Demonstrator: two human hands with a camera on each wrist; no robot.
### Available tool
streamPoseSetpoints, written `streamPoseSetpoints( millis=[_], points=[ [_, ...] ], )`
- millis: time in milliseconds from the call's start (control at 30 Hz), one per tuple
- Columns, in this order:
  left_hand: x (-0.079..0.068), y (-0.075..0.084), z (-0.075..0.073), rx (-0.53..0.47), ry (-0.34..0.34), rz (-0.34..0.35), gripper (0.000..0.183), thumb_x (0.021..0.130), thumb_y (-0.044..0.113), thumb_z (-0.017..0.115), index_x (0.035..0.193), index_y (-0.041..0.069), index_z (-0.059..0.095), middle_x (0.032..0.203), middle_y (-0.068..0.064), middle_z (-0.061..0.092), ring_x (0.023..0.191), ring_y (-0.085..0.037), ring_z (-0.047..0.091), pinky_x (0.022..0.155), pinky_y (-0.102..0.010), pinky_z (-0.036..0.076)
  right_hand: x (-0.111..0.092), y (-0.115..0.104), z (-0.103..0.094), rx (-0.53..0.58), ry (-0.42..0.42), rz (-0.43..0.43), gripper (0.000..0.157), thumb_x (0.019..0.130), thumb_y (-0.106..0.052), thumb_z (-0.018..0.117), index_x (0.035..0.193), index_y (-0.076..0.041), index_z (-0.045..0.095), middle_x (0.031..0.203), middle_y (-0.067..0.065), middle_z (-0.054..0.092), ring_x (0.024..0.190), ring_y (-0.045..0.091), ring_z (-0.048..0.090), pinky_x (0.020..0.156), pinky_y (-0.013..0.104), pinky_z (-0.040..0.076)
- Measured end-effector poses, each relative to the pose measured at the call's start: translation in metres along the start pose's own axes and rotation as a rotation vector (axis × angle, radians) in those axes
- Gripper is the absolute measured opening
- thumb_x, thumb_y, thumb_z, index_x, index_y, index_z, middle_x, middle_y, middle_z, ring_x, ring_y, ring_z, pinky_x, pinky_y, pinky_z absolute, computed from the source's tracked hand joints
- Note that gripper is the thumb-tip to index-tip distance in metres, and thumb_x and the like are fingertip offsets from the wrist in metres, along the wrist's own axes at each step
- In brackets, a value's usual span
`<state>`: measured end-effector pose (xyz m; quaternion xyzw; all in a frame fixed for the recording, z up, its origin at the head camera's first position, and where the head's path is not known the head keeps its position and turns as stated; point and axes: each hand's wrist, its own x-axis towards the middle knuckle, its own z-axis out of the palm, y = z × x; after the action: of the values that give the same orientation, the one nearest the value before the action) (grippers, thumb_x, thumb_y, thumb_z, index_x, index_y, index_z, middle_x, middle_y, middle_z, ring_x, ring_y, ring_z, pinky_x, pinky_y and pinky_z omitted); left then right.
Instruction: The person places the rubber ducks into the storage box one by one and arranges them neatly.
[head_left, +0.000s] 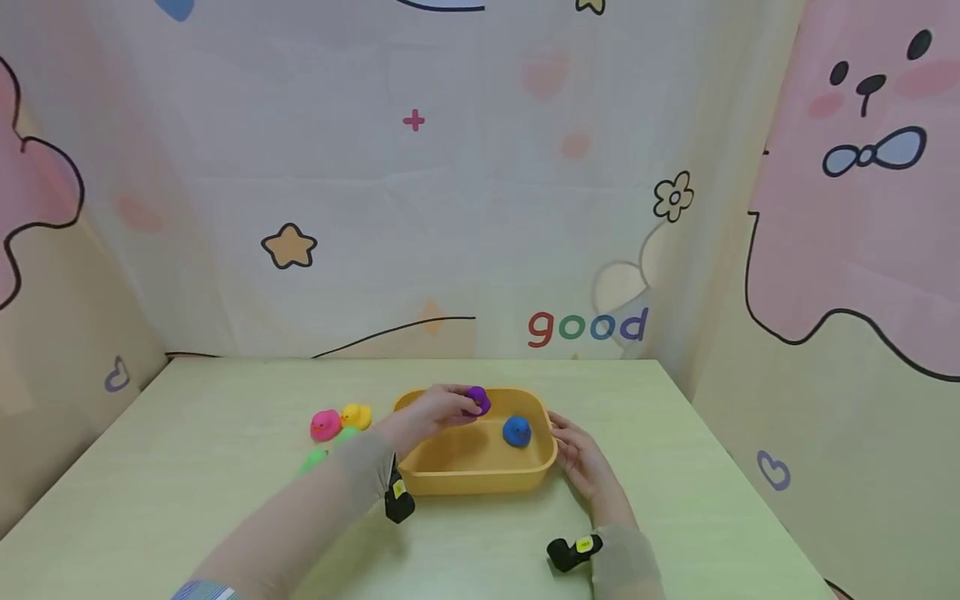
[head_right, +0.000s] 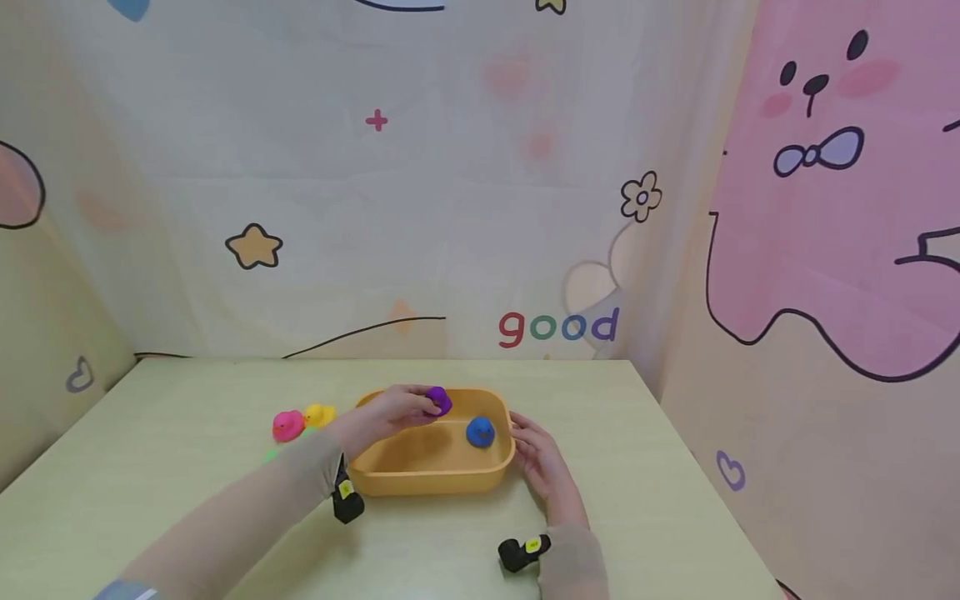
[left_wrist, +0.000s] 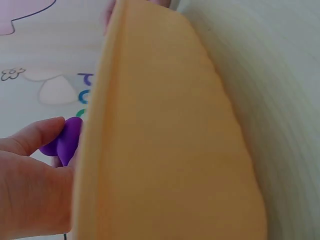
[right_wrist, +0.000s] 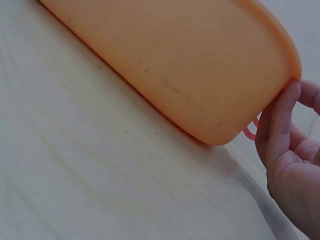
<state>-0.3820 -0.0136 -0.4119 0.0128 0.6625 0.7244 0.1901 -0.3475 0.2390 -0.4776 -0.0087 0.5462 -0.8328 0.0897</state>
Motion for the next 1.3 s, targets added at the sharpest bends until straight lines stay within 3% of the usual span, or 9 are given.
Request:
streamPoseSetpoints(
  millis=[367,467,567,633,933,1033,1200,1267,1300],
  points=[
    [0.012,-0.01,0.016,0.054,0.054,-0.032,0.046,0.088,-0.013,0.06,0.133,-0.011,0.05,0.133,-0.031,0.052,0.11,-0.038,0.063,0.102,-0.042,0.048,0.002,0.004,-0.004,-0.021,-0.017,-0.057,0.052,0.101,-0.002,0.042,0.149,0.01,0.026,0.103,-0.004,0.068,0.085,0.002,0.067,0.07,0.011,0.053],
    [0.016,-0.012,0.019,0.116,0.065,-0.033,0.045,0.086,-0.011,0.063,0.13,-0.009,0.053,0.127,-0.029,0.057,0.081,-0.02,0.064,0.086,-0.025,0.055,0.002,0.002,-0.004,-0.011,-0.027,-0.041,0.052,0.101,-0.002,0.041,0.15,0.008,0.024,0.102,-0.005,0.067,0.085,0.001,0.066,0.07,0.011,0.053],
    [0.02,-0.015,0.022,0.204,0.077,-0.028,0.046,0.084,-0.009,0.067,0.129,-0.007,0.057,0.119,-0.023,0.063,0.064,-0.01,0.045,0.06,-0.016,0.039,0.003,0.0,-0.004,-0.001,-0.027,-0.026,0.052,0.102,-0.002,0.039,0.15,0.008,0.022,0.101,-0.005,0.066,0.085,0.002,0.066,0.071,0.011,0.053],
    [0.022,-0.018,0.024,0.261,0.084,-0.027,0.046,0.083,-0.007,0.07,0.128,-0.006,0.058,0.116,-0.02,0.064,0.064,-0.011,0.039,0.057,-0.02,0.031,0.004,0.0,-0.003,0.007,-0.022,-0.017,0.052,0.102,-0.002,0.039,0.151,0.007,0.022,0.1,-0.005,0.066,0.084,0.002,0.067,0.07,0.012,0.053],
    [0.021,-0.025,0.027,0.399,0.113,-0.034,0.044,0.081,-0.007,0.073,0.124,-0.007,0.062,0.119,-0.022,0.065,0.09,-0.021,0.057,0.073,-0.024,0.049,0.004,0.003,-0.002,0.011,0.007,0.0,0.053,0.101,-0.001,0.041,0.151,0.006,0.024,0.095,-0.005,0.067,0.08,0.002,0.066,0.068,0.012,0.053],
    [0.038,-0.037,0.02,0.427,0.119,-0.026,0.045,0.076,-0.006,0.078,0.119,-0.003,0.066,0.115,-0.018,0.066,0.089,-0.022,0.057,0.066,-0.024,0.044,0.004,0.003,-0.002,0.011,0.008,-0.004,0.053,0.101,-0.001,0.041,0.151,0.006,0.024,0.095,-0.005,0.067,0.081,0.002,0.066,0.069,0.012,0.053],
    [0.133,-0.099,-0.008,0.46,0.089,0.034,0.047,0.068,-0.002,0.086,0.112,0.001,0.07,0.109,-0.015,0.068,0.096,-0.025,0.059,0.079,-0.031,0.05,0.004,0.003,-0.002,0.009,0.007,-0.013,0.053,0.101,-0.001,0.04,0.15,0.007,0.024,0.095,-0.005,0.067,0.081,0.001,0.066,0.069,0.011,0.053],
    [0.164,-0.12,-0.017,0.469,0.081,0.05,0.045,0.066,-0.001,0.087,0.108,0.0,0.071,0.104,-0.017,0.067,0.091,-0.026,0.058,0.076,-0.031,0.051,0.004,0.003,-0.002,0.009,0.005,-0.014,0.053,0.101,0.0,0.04,0.15,0.007,0.024,0.095,-0.005,0.067,0.08,0.001,0.066,0.068,0.011,0.053],
    [0.164,-0.121,-0.018,0.475,0.086,0.05,0.044,0.066,-0.002,0.087,0.108,0.0,0.071,0.104,-0.017,0.067,0.09,-0.026,0.058,0.075,-0.031,0.051,0.004,0.003,-0.003,0.009,0.002,-0.013,0.053,0.101,-0.001,0.04,0.151,0.007,0.024,0.095,-0.005,0.067,0.08,0.001,0.066,0.068,0.011,0.053]
  ],
)
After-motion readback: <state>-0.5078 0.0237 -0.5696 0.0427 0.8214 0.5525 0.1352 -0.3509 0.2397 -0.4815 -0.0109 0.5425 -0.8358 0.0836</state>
